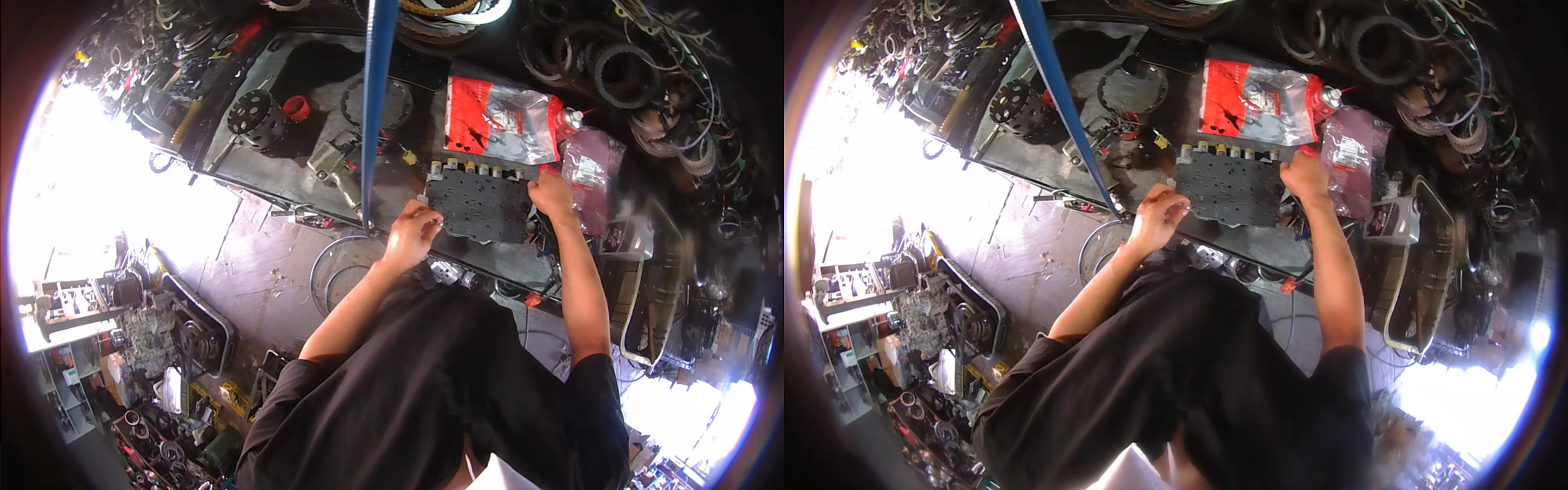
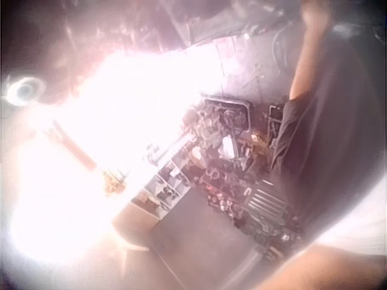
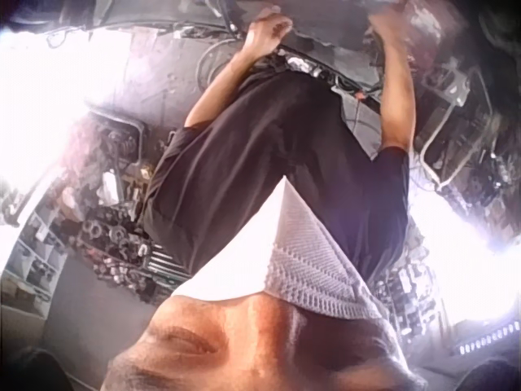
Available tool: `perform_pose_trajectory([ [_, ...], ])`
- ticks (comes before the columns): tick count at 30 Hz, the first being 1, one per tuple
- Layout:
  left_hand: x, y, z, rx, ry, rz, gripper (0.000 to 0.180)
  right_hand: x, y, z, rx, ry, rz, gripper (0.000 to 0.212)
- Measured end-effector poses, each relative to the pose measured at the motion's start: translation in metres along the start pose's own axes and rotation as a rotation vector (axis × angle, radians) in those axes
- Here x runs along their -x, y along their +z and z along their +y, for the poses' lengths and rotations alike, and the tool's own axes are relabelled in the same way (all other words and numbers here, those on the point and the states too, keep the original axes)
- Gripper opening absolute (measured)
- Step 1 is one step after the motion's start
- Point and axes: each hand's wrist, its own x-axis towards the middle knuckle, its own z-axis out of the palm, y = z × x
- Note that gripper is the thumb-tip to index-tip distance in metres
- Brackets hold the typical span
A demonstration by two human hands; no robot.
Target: The person cleans a red plastic part in a tray, then places a gasket onto a transmission valve body. They open a plastic bag, remove a metal plate, and align it on the valve body. Using a socket wrench, they tighten bolts to secure the plate. Finally, they flip the assembly and place another gasket on the opposite side.
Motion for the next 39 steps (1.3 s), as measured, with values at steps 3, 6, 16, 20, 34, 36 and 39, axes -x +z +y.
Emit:
perform_pose_trajectory([
  [3,0.000,0.000,0.002,-0.033,0.023,-0.007,0.021,0.000,-0.001,-0.002,-0.030,0.020,-0.040,0.040],
  [6,-0.004,0.001,0.002,0.004,0.042,-0.011,0.023,0.000,-0.002,-0.001,-0.089,0.014,-0.106,0.040],
  [16,-0.008,0.004,-0.003,-0.011,0.068,-0.023,0.020,0.006,-0.003,-0.010,-0.168,0.125,-0.046,0.040],
  [20,-0.007,0.002,0.003,-0.051,0.162,-0.043,0.017,0.008,-0.005,-0.011,-0.184,0.178,-0.080,0.038],
  [34,-0.006,0.003,0.003,-0.072,0.179,-0.033,0.021,0.005,-0.004,-0.006,-0.198,0.148,-0.120,0.043],
  [36,-0.006,0.004,0.004,-0.021,0.083,-0.028,0.020,0.003,-0.006,-0.005,-0.225,0.146,-0.133,0.044],
  [39,-0.006,0.004,0.003,-0.130,0.017,0.013,0.020,0.002,-0.007,-0.002,-0.241,0.149,-0.125,0.044],
])
